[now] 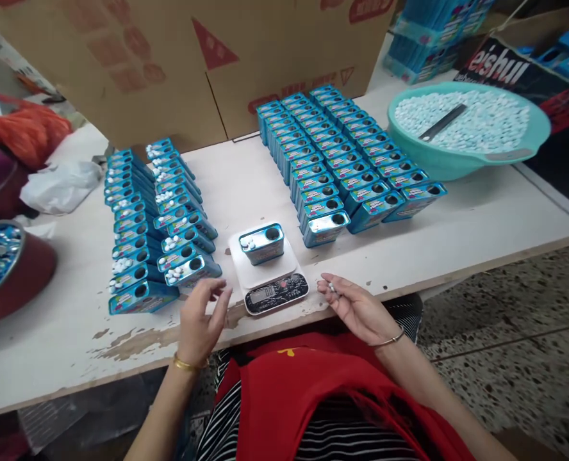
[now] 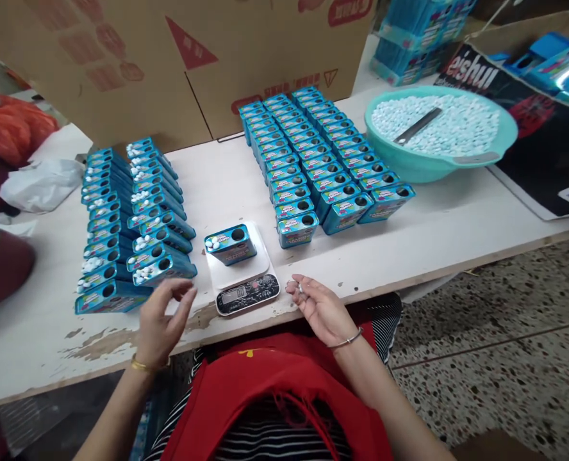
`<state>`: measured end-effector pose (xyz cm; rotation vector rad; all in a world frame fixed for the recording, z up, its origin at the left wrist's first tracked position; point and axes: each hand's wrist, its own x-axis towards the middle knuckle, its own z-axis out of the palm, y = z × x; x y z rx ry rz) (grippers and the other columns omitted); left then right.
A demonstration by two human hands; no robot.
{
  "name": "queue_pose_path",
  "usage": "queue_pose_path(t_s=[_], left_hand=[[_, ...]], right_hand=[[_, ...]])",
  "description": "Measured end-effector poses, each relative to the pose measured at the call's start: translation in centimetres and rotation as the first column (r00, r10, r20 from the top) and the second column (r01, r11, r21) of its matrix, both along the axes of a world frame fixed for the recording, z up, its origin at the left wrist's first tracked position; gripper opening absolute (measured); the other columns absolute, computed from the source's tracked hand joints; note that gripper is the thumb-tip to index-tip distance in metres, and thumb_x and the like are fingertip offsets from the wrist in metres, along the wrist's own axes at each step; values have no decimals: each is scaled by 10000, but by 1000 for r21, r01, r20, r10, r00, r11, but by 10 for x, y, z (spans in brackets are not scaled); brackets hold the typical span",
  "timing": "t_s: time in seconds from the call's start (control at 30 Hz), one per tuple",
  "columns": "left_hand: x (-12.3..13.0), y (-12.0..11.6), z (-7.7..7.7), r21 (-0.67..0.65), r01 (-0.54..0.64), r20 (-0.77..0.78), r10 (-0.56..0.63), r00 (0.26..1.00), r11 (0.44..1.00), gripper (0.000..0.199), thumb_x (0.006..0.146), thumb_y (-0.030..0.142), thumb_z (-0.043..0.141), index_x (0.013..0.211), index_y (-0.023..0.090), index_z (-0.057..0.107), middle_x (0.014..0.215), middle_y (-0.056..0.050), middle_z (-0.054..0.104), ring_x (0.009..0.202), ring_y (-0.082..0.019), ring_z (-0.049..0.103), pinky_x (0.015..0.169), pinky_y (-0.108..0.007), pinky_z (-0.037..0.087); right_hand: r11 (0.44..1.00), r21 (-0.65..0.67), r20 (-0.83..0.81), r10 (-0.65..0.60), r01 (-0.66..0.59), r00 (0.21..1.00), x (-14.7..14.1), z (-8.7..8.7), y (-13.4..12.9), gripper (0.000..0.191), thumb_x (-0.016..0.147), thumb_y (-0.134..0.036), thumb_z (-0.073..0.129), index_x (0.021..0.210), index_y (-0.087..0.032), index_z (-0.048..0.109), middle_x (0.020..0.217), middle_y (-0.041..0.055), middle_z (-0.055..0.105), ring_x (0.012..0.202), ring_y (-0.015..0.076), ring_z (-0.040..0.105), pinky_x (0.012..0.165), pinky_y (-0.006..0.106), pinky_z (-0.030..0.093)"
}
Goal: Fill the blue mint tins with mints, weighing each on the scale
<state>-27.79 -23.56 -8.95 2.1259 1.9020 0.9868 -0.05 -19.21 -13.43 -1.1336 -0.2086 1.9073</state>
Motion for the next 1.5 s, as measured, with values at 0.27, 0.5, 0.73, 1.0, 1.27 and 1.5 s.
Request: queue_pose_path(t_s=[0.27, 0.5, 0.73, 1.0, 1.27, 1.5], left_hand=[[-6, -37, -57, -169, -70, 71, 83, 994, 983, 165, 900, 274, 499, 1008, 166, 562, 833, -35, 616, 758, -138, 597, 666, -246, 482], [-6, -23, -43, -63, -61, 103, 67, 992, 996, 146, 888, 244, 527, 1010, 173, 563, 834, -25, 603, 730, -121, 551, 665, -243, 458], [9, 15, -3, 140, 37, 136, -56, 989, 989, 161, 871, 176, 552, 1031, 169, 563, 835, -21, 594, 727, -108, 522, 663, -239, 441], [19, 34, 13, 161, 111, 138, -133, 981, 981, 129, 885, 178, 525, 1006, 166, 568, 815, -32, 599, 724, -117, 530, 632, -242, 433], [15, 35, 7, 157, 101, 145, -124, 982, 982, 126, 868, 146, 543, 989, 160, 577, 834, -32, 610, 737, -115, 537, 637, -235, 429], [14, 43, 10, 169, 61, 125, -83, 989, 984, 106, 866, 151, 548, 965, 164, 585, 839, -29, 620, 734, -114, 543, 631, -237, 424]], right_hand=[[977, 108, 195, 162, -185, 967, -11, 23, 10, 257, 652, -256, 787, 859, -154, 675, 805, 21, 647, 622, 66, 539, 529, 166, 456], [858, 327, 502, 197, -396, 842, -19, 58, 39, 332, 713, -373, 719, 926, -134, 633, 678, 17, 638, 562, 84, 499, 545, 242, 401], [577, 415, 828, 81, -703, 555, -51, 100, 77, 185, 818, -239, 573, 950, -127, 637, 574, -14, 577, 534, 106, 498, 551, 267, 400], [298, 385, 920, -196, -874, 338, -78, 100, 97, 167, 785, -89, 579, 872, -163, 701, 806, 49, 652, 703, 134, 568, 716, 303, 439], [241, 342, 930, -228, -908, 290, -78, 98, 97, 232, 818, -107, 553, 991, -155, 700, 873, 85, 666, 849, 190, 586, 814, 356, 440], [308, 480, 875, -236, -822, 423, -73, 107, 92, 207, 832, -121, 535, 938, -159, 709, 808, 57, 641, 799, 168, 580, 806, 349, 434]])
